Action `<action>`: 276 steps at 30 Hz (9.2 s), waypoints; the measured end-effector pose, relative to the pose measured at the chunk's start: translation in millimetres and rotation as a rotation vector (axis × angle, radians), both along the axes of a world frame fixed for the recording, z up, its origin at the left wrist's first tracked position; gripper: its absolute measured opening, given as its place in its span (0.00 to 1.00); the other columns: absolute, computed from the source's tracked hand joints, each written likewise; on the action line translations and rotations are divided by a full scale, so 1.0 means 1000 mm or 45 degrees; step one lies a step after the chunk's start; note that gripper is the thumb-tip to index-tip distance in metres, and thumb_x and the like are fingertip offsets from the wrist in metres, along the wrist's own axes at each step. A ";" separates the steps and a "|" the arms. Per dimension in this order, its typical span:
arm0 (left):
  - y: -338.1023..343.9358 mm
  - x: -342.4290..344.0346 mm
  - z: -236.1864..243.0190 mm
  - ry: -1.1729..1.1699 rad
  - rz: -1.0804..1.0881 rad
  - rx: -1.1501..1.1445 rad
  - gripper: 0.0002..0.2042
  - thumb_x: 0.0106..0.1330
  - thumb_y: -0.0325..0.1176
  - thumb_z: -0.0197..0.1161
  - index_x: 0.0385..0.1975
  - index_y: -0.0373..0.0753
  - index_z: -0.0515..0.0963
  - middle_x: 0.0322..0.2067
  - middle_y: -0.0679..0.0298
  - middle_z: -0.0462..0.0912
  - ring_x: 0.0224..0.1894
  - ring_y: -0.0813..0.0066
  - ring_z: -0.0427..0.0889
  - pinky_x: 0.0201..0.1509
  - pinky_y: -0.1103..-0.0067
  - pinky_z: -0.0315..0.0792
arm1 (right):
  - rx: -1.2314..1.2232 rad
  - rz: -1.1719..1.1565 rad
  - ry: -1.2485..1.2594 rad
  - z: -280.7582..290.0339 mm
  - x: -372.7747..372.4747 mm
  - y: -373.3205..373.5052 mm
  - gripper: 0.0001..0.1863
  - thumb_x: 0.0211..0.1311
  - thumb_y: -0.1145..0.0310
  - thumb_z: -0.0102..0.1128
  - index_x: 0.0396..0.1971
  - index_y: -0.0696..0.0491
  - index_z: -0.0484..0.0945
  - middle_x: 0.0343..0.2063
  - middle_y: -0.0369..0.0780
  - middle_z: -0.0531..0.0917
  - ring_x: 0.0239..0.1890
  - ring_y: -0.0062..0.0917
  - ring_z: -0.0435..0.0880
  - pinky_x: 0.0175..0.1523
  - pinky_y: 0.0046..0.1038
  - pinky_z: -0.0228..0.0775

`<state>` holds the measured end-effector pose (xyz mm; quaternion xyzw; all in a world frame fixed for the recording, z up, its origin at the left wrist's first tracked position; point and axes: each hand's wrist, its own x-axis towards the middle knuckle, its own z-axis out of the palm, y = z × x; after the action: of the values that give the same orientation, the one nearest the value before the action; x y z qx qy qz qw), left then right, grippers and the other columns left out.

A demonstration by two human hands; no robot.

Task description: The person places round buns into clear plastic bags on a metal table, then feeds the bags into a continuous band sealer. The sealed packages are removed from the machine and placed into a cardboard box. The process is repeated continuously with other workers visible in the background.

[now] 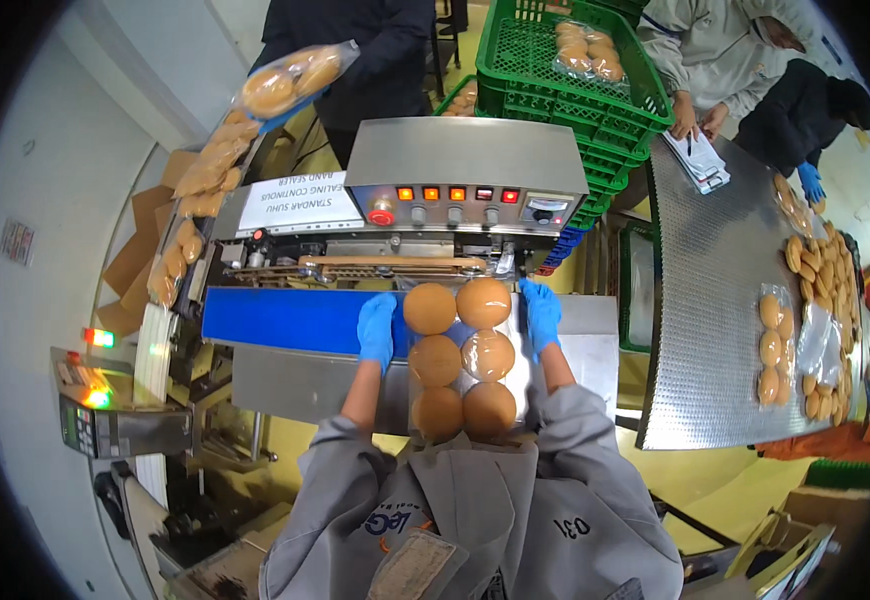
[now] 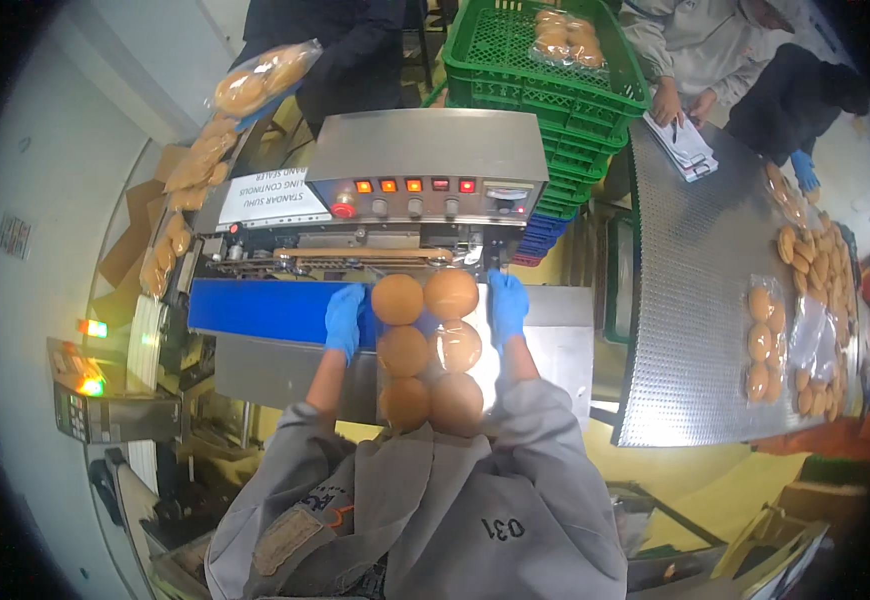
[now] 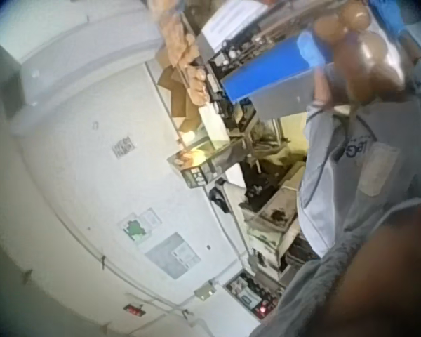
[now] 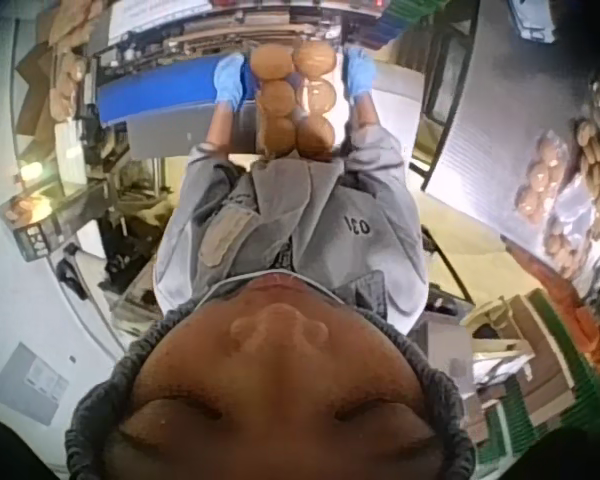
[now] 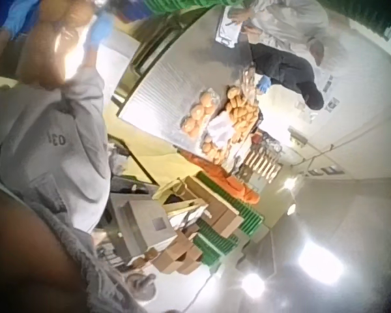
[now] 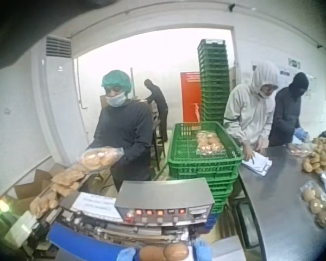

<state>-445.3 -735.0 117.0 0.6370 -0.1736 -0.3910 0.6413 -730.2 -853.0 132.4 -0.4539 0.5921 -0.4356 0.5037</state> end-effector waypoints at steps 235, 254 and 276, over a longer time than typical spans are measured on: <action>-0.006 -0.521 0.113 -0.066 -1.374 -0.038 0.16 0.70 0.32 0.49 0.53 0.33 0.70 0.50 0.60 0.76 0.53 0.72 0.74 0.61 0.77 0.65 | -0.055 -0.475 1.552 0.100 -0.649 -0.025 0.44 0.43 0.55 0.68 0.63 0.46 0.60 0.60 0.50 0.63 0.55 0.47 0.68 0.59 0.40 0.62; -0.099 -0.525 0.114 -0.602 -1.588 -0.088 0.12 0.64 0.38 0.56 0.43 0.40 0.77 0.37 0.60 0.82 0.39 0.73 0.81 0.44 0.77 0.73 | -0.205 0.228 1.305 0.117 -0.461 0.144 0.44 0.44 0.58 0.70 0.64 0.41 0.60 0.61 0.50 0.62 0.57 0.52 0.65 0.59 0.44 0.60; -0.038 -0.552 0.012 -0.543 -0.820 0.029 0.14 0.66 0.41 0.52 0.40 0.37 0.74 0.36 0.63 0.77 0.39 0.75 0.75 0.47 0.77 0.71 | -0.324 -0.010 1.301 0.085 -0.481 -0.040 0.29 0.55 0.57 0.61 0.55 0.55 0.70 0.44 0.48 0.78 0.42 0.40 0.76 0.48 0.37 0.68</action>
<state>-997.7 -772.9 129.3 0.6240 -0.4898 -0.4332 0.4279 -1210.7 -892.5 217.0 -0.6638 0.7063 -0.2289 0.0903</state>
